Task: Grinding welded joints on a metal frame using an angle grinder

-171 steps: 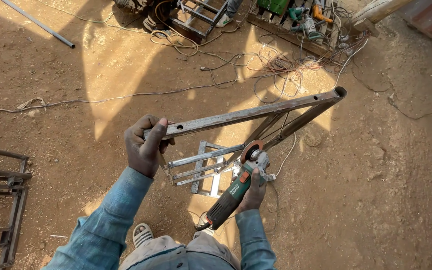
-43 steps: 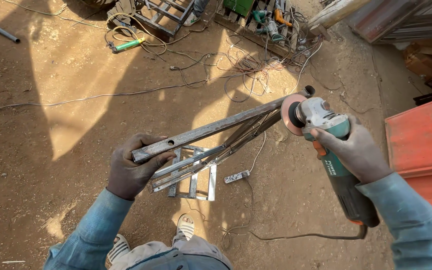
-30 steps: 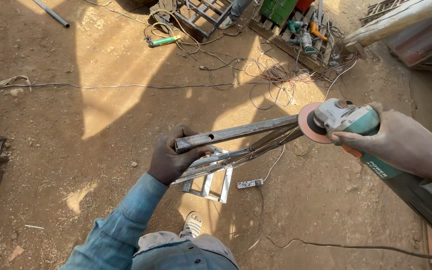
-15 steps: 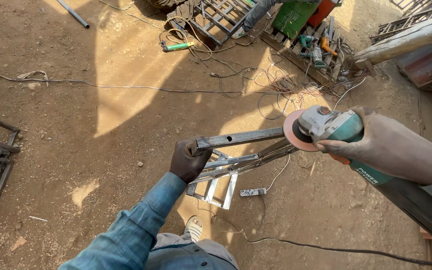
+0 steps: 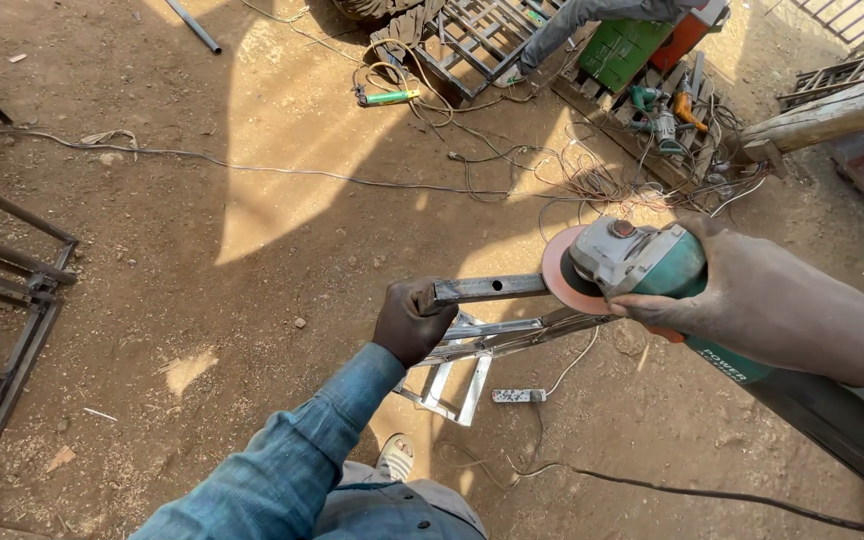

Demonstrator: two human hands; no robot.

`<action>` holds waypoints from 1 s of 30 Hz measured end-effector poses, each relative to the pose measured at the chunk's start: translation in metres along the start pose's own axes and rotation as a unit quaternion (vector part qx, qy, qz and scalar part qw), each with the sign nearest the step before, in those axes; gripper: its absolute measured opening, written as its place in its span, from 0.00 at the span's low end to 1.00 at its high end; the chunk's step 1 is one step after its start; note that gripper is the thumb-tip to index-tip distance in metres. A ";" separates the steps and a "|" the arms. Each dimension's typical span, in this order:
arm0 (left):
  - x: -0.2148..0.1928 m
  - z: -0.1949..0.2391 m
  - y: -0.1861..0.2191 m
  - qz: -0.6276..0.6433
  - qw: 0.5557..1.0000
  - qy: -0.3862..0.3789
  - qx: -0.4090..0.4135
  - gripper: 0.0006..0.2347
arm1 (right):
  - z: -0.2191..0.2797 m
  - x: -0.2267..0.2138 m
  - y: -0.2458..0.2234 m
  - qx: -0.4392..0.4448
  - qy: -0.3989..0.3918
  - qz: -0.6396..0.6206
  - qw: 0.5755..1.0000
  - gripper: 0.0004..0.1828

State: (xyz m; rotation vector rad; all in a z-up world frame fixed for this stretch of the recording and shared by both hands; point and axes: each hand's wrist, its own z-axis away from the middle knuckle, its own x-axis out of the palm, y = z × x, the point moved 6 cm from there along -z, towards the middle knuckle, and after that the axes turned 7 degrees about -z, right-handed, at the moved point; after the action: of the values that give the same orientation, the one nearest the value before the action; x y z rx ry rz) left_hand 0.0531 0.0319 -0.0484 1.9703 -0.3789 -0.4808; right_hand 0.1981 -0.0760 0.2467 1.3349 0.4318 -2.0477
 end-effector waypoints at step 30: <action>0.002 0.000 -0.003 -0.002 1.000 -0.002 -0.025 0.07 | -0.003 0.002 -0.015 -0.019 0.015 -0.001 1.000 0.28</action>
State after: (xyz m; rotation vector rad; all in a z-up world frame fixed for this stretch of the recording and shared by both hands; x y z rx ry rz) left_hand 0.0550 0.0326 -0.0515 1.9228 -0.3625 -0.4913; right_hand 0.1897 -0.0639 0.2427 1.3446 0.4819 -2.0134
